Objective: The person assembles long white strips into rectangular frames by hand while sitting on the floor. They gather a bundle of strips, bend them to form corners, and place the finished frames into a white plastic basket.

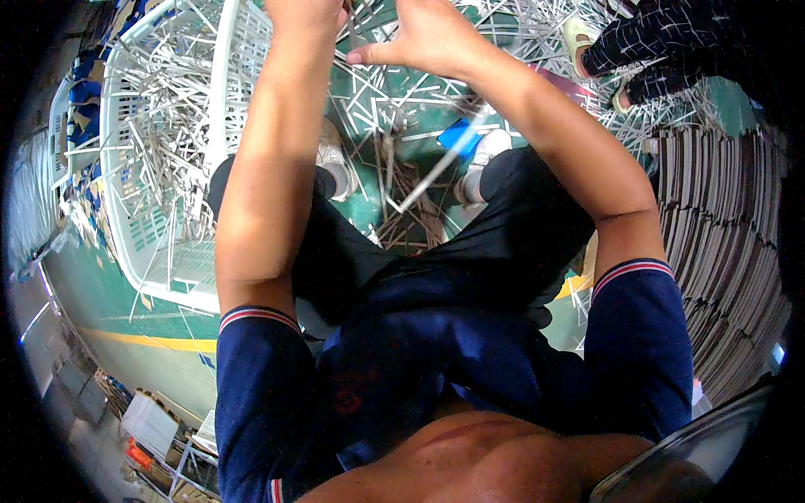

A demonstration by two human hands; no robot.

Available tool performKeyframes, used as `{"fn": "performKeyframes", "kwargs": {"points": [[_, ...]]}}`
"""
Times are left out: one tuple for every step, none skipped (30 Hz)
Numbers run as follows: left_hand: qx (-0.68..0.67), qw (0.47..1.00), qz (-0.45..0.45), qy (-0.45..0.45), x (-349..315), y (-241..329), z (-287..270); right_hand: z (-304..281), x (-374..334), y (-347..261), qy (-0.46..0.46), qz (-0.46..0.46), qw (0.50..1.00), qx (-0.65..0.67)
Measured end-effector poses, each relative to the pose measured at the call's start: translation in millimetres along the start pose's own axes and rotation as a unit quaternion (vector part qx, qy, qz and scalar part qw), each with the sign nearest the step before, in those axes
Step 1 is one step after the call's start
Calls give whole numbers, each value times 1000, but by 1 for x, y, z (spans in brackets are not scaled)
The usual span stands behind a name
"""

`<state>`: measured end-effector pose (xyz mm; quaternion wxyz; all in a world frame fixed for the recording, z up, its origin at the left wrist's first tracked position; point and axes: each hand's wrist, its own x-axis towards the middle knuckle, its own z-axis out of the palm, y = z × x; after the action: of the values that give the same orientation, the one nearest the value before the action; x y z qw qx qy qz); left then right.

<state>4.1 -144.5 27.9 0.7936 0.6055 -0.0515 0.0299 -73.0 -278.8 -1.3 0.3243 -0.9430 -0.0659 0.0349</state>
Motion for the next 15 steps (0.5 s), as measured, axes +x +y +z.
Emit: {"fn": "performKeyframes", "kwargs": {"points": [[-71, 997, -30, -30, 0, 0, -1, 12, 3, 2, 85, -45, 995, 24], [-115, 992, -35, -35, 0, 0, -2, 22, 6, 2, 168, -93, 981, 39], [-159, 986, -40, -40, 1, 0, -3, 29, 8, 5, 172, -120, 973, 95], [-203, 977, -46, -45, 3, -1, -4, 36, 9, 7, 174, -148, 962, 150], [-227, 971, -58, -39, 4, -1, -4, 41, 9, 10, 90, -106, 982, 127], [-220, 972, -68, -45, 6, -1, -5, 46, 9, 12, 39, -99, 976, 189], [-214, 972, -78, -52, 8, -1, -6, 50, 10, 14, -13, -91, 964, 249], [-207, 972, -89, -58, 10, -2, -7, 54, 10, 16, -63, -94, 945, 307], [-194, 971, -85, -113, 12, -1, -10, 54, 13, 19, -68, -58, 971, 222], [-183, 973, -76, -122, 14, -1, -11, 53, 16, 20, -77, -3, 969, 235], [-173, 974, -67, -129, 16, -1, -14, 49, 19, 22, -77, 24, 963, 258], [-162, 976, -59, -136, 16, -2, -15, 45, 23, 21, -77, 53, 956, 280], [-120, 975, -16, -187, 17, -1, -20, 39, 26, 21, -56, 92, 920, 378], [-103, 976, -26, -189, 17, -2, -22, 33, 30, 18, 3, 19, 876, 483], [-86, 977, -36, -191, 17, -4, -24, 19, 29, 21, -75, -40, 769, 634]]}}
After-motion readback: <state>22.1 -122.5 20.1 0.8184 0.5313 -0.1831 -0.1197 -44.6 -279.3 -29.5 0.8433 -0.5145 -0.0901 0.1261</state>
